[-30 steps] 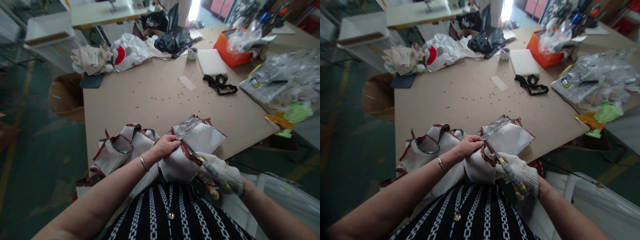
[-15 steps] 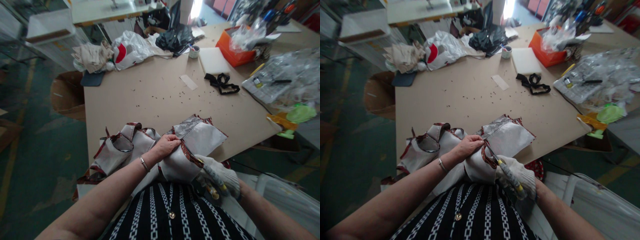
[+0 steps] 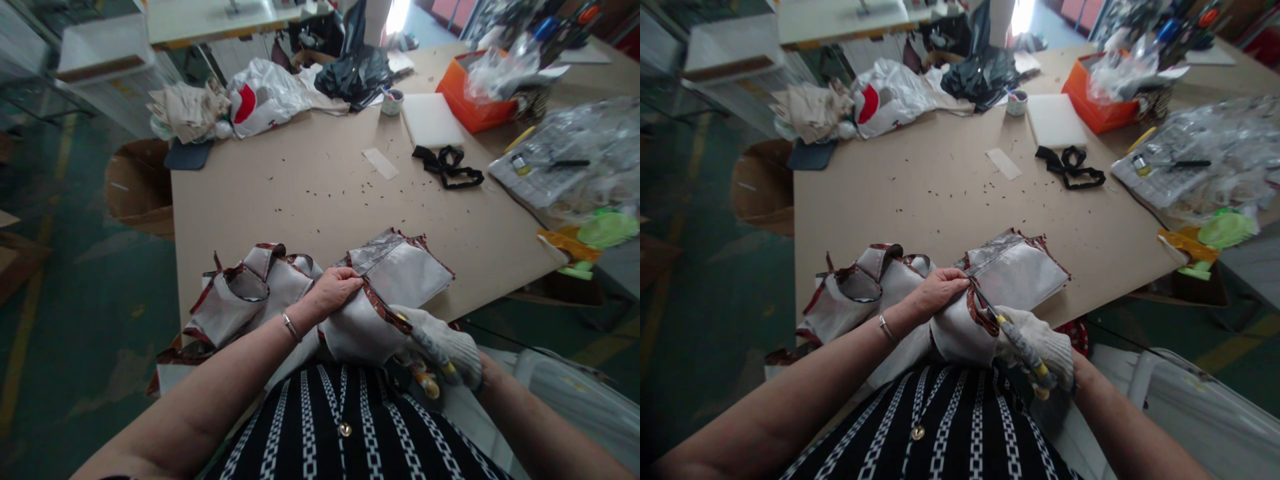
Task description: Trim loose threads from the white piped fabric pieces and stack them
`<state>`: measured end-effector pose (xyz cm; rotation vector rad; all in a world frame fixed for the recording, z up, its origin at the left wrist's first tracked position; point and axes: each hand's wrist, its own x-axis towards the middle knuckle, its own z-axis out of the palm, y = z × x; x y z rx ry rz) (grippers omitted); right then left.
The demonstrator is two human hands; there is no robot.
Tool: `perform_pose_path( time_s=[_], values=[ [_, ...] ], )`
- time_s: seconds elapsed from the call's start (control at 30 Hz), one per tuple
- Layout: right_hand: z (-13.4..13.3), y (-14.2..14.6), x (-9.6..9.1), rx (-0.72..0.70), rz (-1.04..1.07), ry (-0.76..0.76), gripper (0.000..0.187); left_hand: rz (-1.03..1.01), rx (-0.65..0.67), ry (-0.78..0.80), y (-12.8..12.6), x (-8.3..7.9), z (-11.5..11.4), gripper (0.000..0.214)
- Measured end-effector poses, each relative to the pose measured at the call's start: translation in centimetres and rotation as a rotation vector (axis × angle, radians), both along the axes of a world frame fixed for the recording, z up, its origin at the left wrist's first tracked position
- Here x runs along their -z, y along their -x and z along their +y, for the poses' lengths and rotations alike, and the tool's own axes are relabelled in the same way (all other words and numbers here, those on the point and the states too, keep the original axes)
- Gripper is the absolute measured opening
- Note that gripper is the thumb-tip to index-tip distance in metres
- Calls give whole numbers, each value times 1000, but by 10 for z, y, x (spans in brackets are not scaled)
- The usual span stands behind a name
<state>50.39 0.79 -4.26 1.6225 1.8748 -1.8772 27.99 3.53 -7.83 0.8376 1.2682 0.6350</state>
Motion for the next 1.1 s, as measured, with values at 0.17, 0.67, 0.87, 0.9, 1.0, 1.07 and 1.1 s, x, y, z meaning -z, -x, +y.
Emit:
perform_pose_path(
  time_s=[0.17, 0.67, 0.87, 0.9, 1.0, 1.07, 1.1],
  values=[
    [5, 1, -10, -121, -54, -12, 50, 29, -7, 25, 0, 2, -3, 22],
    [4, 12, 18, -52, 7, -84, 50, 2, -9, 38, -6, -6, -7, 20],
    [4, 17, 14, 2, -1, -87, 46, -1, -2, 20, -4, -2, -9, 21],
    [4, 18, 13, 3, 15, -86, 47, 2, 2, 16, -4, 0, -9, 21],
    [4, 21, 11, 9, 46, -97, 49, -2, 13, 12, -3, 3, -8, 21],
    [3, 25, 7, 10, 36, -113, 47, -10, 9, 26, -2, 4, -8, 21],
    [3, 28, 4, 17, 42, -119, 47, -10, 7, 34, -2, 3, -8, 21]
  ],
)
